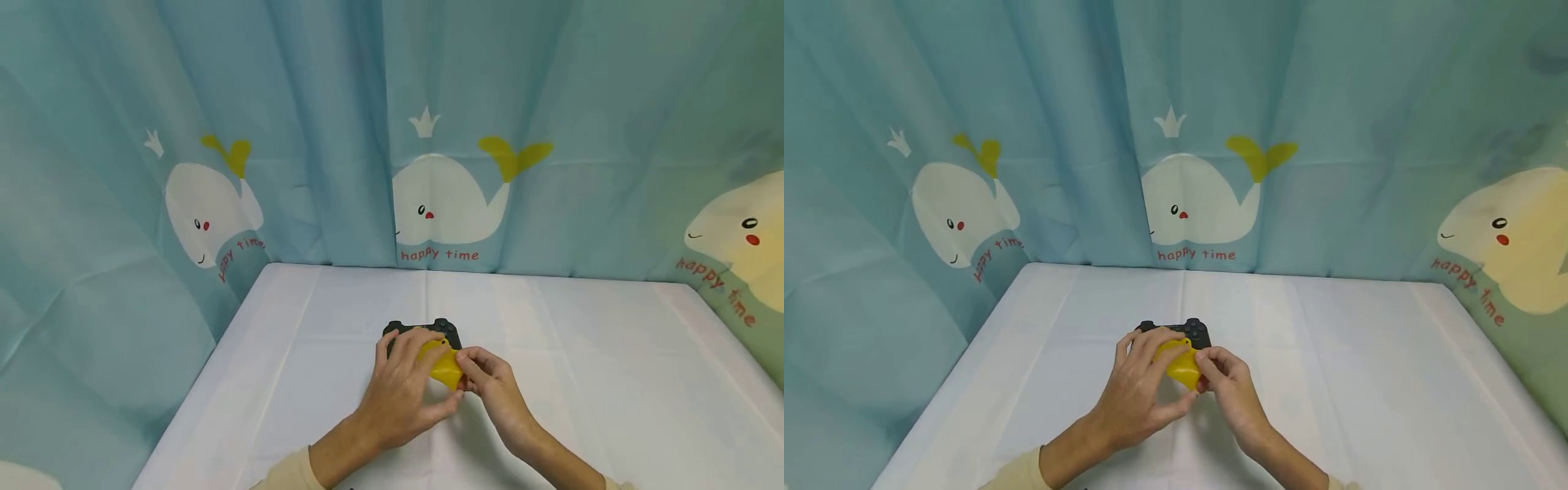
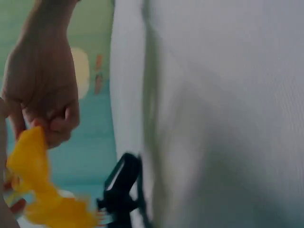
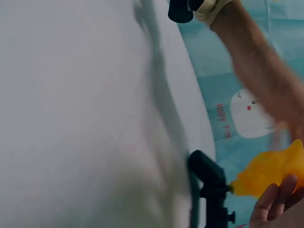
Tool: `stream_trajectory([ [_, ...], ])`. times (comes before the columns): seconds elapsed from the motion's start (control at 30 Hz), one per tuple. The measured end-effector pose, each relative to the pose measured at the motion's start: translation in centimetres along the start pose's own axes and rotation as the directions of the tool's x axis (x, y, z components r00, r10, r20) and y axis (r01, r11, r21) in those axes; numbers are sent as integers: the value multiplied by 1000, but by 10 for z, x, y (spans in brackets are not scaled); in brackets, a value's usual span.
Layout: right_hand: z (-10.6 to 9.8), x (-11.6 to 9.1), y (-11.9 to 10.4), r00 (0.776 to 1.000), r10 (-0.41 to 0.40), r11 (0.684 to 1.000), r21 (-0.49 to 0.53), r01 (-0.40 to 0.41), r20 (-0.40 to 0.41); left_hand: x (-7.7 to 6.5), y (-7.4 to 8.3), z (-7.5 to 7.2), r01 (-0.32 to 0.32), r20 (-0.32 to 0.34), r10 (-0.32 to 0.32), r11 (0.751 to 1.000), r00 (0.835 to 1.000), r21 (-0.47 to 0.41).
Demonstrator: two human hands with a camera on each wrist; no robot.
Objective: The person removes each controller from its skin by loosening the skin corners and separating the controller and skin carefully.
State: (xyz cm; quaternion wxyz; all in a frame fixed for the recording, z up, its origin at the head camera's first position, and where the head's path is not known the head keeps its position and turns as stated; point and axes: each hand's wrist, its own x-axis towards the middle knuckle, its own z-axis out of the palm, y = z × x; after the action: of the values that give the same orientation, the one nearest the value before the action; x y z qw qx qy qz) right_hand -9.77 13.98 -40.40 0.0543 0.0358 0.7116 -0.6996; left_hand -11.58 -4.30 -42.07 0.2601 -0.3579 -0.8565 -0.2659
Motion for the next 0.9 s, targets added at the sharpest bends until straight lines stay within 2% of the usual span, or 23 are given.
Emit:
stream_trajectory([
  [0.07,-1,0,0,999,-24,999,-21,25,23,0,-2,0,62,86,-60,998,994,-20],
  [0.13,-2,-1,2,997,-62,996,-69,65,35,-1,-7,-1,117,126,-111,993,986,-36],
  [0.2,-5,-3,4,993,-106,986,-124,111,48,-2,-11,-1,118,113,-113,992,987,-42],
  [0.3,-8,-4,10,969,-229,947,-211,243,90,-4,-15,1,89,34,-88,994,996,-56],
  [0.37,-9,-4,15,929,-346,892,-261,369,128,-5,-16,2,84,-5,-85,992,996,-92],
  [0.43,-9,-3,20,871,-465,814,-311,491,158,-5,-16,2,84,-8,-86,987,996,-138],
  [0.57,-11,-2,28,730,-661,643,-369,671,176,-6,-15,2,81,69,-66,965,995,-248],
  [0.6,-11,-2,30,699,-693,613,-368,699,174,-5,-14,1,93,95,-69,957,993,-276],
  [0.67,-13,-1,32,641,-746,560,-353,750,178,-4,-12,0,164,166,-113,927,980,-339],
  [0.7,-14,-1,33,628,-756,552,-335,764,185,-3,-10,-1,210,198,-145,906,969,-366],
  [0.77,-15,0,35,619,-758,550,-309,776,204,-1,-7,0,320,267,-224,858,937,-401],
  [0.8,-16,0,35,622,-754,553,-307,775,212,0,-5,0,352,288,-251,853,924,-386],
  [0.83,-17,0,36,626,-748,549,-324,771,221,2,-4,2,365,295,-268,863,917,-351],
  [0.9,-20,1,36,635,-738,529,-388,754,228,5,-3,6,321,263,-257,915,930,-242],
])
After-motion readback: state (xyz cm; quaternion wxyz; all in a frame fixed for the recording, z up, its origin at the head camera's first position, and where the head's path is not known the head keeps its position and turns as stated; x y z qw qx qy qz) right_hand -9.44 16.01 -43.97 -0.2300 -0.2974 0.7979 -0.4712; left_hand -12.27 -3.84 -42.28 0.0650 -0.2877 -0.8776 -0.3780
